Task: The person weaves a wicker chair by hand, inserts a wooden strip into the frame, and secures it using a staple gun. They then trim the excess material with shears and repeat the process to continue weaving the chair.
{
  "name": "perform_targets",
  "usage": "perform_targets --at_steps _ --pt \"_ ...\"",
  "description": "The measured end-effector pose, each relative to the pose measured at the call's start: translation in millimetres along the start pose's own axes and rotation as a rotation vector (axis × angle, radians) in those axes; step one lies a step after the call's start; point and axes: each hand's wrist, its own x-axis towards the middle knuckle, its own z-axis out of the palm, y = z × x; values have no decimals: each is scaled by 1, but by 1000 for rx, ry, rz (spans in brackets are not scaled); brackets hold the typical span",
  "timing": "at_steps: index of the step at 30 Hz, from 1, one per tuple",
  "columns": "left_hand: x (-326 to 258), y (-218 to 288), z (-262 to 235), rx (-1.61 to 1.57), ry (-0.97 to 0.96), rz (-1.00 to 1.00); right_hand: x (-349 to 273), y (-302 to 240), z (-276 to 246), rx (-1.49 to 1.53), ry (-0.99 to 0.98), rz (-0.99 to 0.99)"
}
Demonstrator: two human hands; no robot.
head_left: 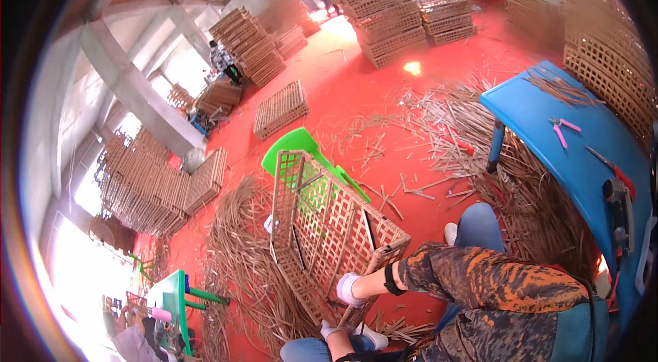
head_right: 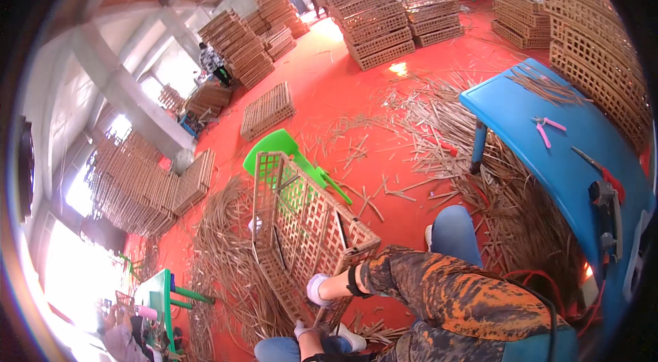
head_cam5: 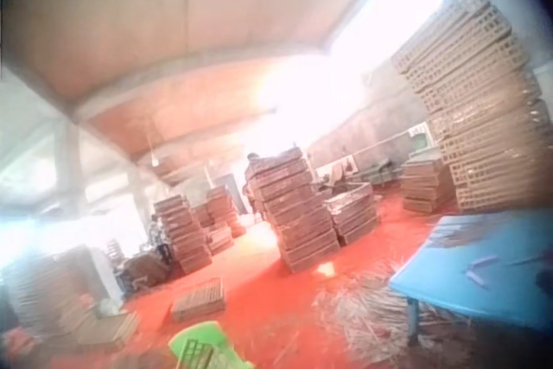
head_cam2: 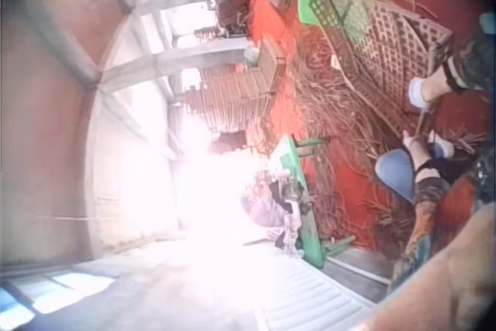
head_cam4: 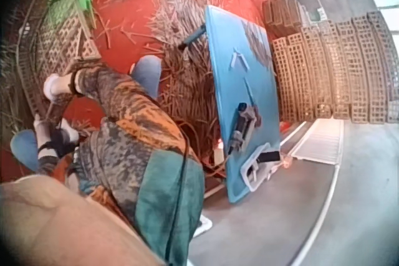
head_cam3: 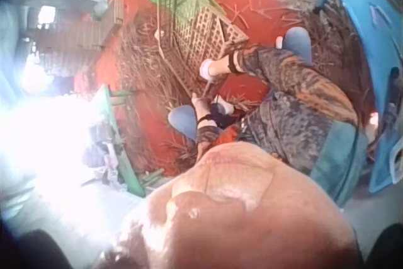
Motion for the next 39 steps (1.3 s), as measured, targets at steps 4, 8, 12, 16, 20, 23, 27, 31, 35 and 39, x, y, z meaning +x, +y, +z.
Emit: perform_targets --at_steps 4,8,12,16,20,23,27,31,35,39 --pt "16 25 -19 96 -79 19 1 -2 -39 67 -7 0" --pt "-55 60 20 132 -46 387 1 9 -83 206 27 24" --pt "-181 93 76 -78 -168 755 -21 14 -126 412 210 45" --pt "-248 149 75 75 -428 1099 -42 -18 -153 512 312 18" --pt "-340 119 131 315 -521 1176 -79 -16 -151 663 413 88" --pt "-321 92 183 524 -557 1254 -84 4 -110 786 427 176" --pt "-209 90 203 1039 -156 1633 -74 -16 -81 1080 333 318" --pt "-279 -6 243 1132 -347 1821 -117 2 -64 1208 502 519" --pt "-277 -41 267 1213 -393 1784 -150 1 -57 1208 519 609" --pt "-288 -75 278 1313 -696 1667 -182 1 -38 1291 674 597"
